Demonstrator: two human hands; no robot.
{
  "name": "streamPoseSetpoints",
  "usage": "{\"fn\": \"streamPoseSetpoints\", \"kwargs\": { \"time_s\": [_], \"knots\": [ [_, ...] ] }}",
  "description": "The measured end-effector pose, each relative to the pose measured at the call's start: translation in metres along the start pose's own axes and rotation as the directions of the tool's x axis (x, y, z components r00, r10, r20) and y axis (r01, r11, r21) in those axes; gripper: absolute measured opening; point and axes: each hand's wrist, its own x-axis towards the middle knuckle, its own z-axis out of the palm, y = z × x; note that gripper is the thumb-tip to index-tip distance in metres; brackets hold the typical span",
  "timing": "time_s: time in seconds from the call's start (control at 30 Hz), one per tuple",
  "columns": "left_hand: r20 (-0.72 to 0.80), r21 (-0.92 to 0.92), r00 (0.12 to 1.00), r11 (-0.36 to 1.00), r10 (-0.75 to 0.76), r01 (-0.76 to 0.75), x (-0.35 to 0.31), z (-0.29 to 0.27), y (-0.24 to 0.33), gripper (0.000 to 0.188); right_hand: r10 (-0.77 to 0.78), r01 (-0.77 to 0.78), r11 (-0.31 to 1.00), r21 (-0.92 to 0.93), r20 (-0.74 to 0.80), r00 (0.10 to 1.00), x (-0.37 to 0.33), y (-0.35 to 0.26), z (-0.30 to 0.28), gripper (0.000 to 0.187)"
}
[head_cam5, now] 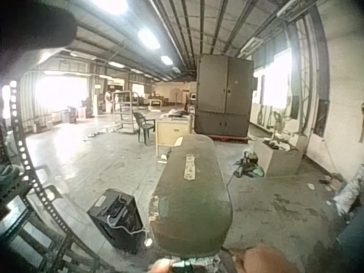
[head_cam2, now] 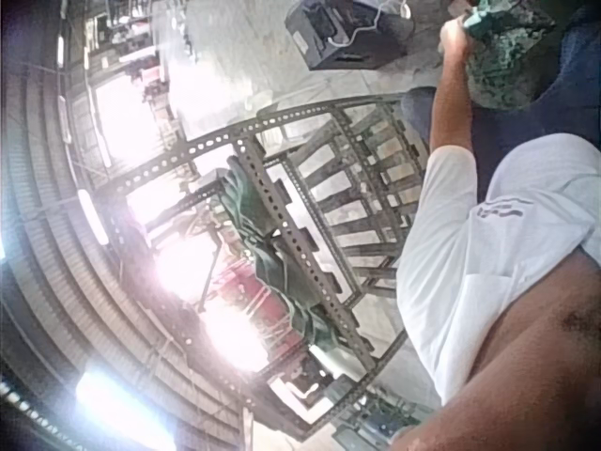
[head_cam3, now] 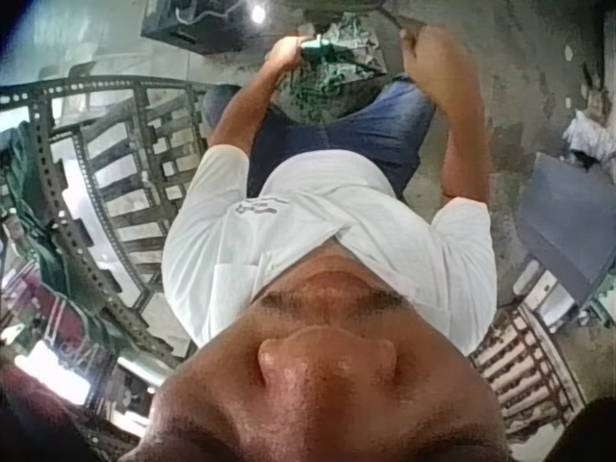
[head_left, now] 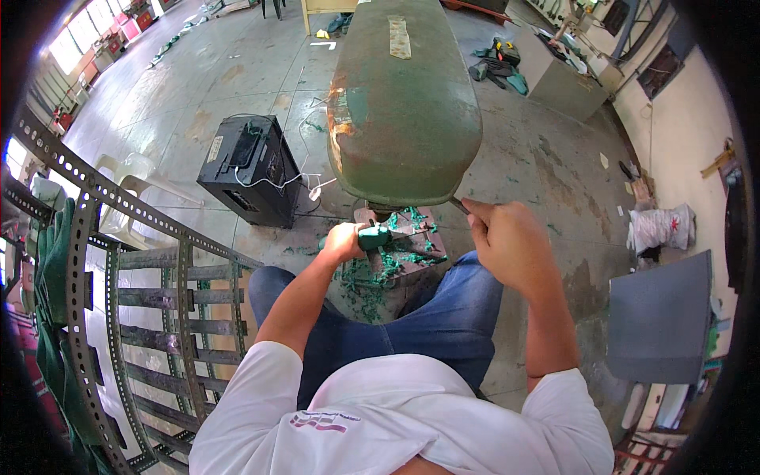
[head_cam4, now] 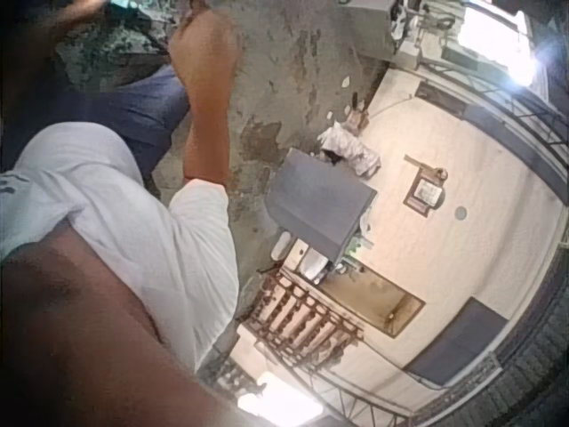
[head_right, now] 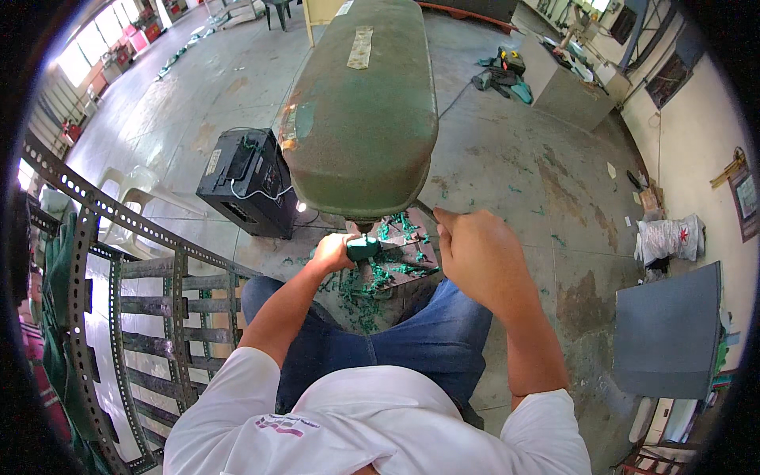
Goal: Drilling holes into green plastic shoe lasts using a drill press machine.
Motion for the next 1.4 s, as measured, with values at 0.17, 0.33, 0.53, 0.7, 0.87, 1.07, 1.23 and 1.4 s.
{"fn": "streamPoseSetpoints", "kwargs": {
  "time_s": [0.17,0.33,0.53,0.7,0.87,1.07,1.23,1.4],
  "knots": [
    [0.010,-0.014,1.000,1.000,-0.025,0.025,0.001,0.000,0.000,0.084,0.000,-0.001,1.000,-0.006,-0.040,0.999,-0.004,0.001,0.009,0.029],
    [0.024,-0.014,0.999,0.999,-0.041,0.041,-0.005,0.009,-0.001,0.078,0.017,-0.018,1.000,-0.019,-0.044,0.999,-0.014,0.004,0.019,0.033],
    [0.017,0.002,1.000,1.000,-0.019,0.019,-0.002,0.007,-0.004,0.081,0.005,-0.005,1.000,0.007,-0.061,0.998,-0.013,0.007,0.025,0.035],
    [0.020,-0.003,1.000,1.000,-0.012,0.012,0.000,0.007,-0.006,0.085,0.001,0.001,1.000,0.025,-0.086,0.996,-0.015,0.009,0.029,0.035],
    [0.005,-0.020,1.000,1.000,0.008,-0.008,-0.001,0.007,-0.007,0.085,0.000,0.004,1.000,0.027,-0.117,0.993,-0.016,0.004,0.031,0.035],
    [0.044,-0.027,0.998,0.999,-0.040,0.041,-0.003,0.000,0.001,0.088,0.023,-0.012,0.998,0.066,-0.170,0.985,-0.021,0.006,0.040,0.029],
    [0.052,-0.025,0.997,0.998,-0.049,0.051,-0.002,-0.002,0.003,0.089,0.032,-0.015,0.996,0.086,-0.192,0.981,-0.024,0.006,0.045,0.030],
    [0.051,-0.026,0.998,0.999,-0.034,0.035,-0.002,-0.003,0.000,0.088,0.010,0.001,0.999,0.049,-0.213,0.977,-0.029,0.012,0.060,0.034]
  ]
}}
